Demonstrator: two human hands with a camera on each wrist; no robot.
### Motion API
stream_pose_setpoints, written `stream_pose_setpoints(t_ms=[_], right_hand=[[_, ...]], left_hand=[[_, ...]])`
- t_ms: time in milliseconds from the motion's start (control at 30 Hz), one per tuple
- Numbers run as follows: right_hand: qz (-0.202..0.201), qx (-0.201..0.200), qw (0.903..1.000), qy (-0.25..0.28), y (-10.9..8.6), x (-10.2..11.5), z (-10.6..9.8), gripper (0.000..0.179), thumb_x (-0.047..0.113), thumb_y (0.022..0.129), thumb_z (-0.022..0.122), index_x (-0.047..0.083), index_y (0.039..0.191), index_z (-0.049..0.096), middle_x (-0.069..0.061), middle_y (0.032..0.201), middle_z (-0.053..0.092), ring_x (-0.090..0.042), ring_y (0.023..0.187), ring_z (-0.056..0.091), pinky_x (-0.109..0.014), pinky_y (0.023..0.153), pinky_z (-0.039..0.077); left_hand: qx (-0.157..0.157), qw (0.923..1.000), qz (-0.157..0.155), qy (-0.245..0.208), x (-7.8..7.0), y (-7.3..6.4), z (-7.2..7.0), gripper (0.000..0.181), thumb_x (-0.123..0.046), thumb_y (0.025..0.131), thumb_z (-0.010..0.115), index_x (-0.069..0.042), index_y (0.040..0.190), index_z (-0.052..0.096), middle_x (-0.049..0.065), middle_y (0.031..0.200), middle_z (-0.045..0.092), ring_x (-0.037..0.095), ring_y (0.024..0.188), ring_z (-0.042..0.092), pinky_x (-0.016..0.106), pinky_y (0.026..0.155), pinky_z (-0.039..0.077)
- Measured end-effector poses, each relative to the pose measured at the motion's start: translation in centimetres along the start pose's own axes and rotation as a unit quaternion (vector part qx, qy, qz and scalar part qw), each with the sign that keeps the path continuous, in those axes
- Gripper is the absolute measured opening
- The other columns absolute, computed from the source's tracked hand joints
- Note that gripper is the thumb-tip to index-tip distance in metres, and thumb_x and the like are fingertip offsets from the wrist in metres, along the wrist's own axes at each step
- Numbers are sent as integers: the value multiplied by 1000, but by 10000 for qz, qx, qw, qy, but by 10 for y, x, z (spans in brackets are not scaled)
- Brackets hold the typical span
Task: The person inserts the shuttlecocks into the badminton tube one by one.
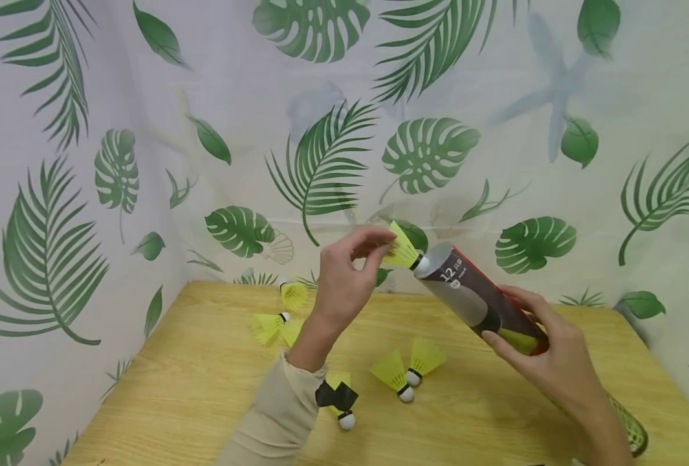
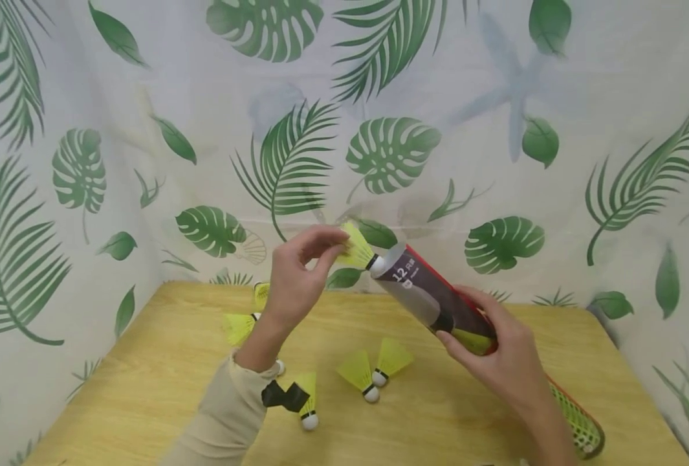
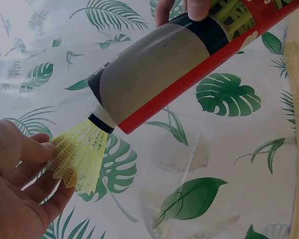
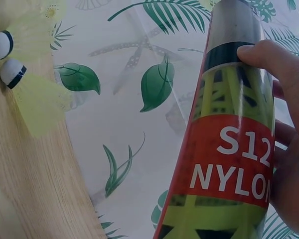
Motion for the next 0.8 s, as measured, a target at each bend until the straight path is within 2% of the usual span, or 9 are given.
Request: stream_pose_setpoints(t_ms=[167,300,567,800], right_hand=[[4,2,10000,17,-1,1,-1,78,10,77,91,27,145,57,-5,123,67,4,104,55,-13,60,51],[2,8,10000,86,-1,4,-2,78,10,77,92,27,145,57,-6,122,68,3,105,56,-12,62,52],[31,64,10000,64,-3,1,0,77,10,77,91,27,145,57,-4,121,67,4,104,56,-14,62,53],[69,149,9999,51,-1,2,3,76,14,79,91,28,145,57,-5,122,67,-3,103,58,-10,71,52]], left_hand=[[131,9997,173,130,-7,0,16,13,-1,99,67,-2,110,74,7,102,75,15,89,71,25,80,57],[311,9992,197,138,-10,-1,28,13,-1,97,69,-2,109,74,7,100,75,13,87,71,23,79,58],[538,9983,-69,-200,-5,-7,44,11,1,96,70,-2,107,70,9,103,73,13,91,72,23,81,59],[709,9962,-259,-424,-4,-13,52,12,-1,97,69,-2,109,71,9,104,74,11,95,72,24,84,59]])
Point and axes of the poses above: each hand's wrist, its own y-axis towards the middle knuckle, its own z-axis out of the palm, x = y × z, the point moved 10 cm from there along y, towards the middle knuckle
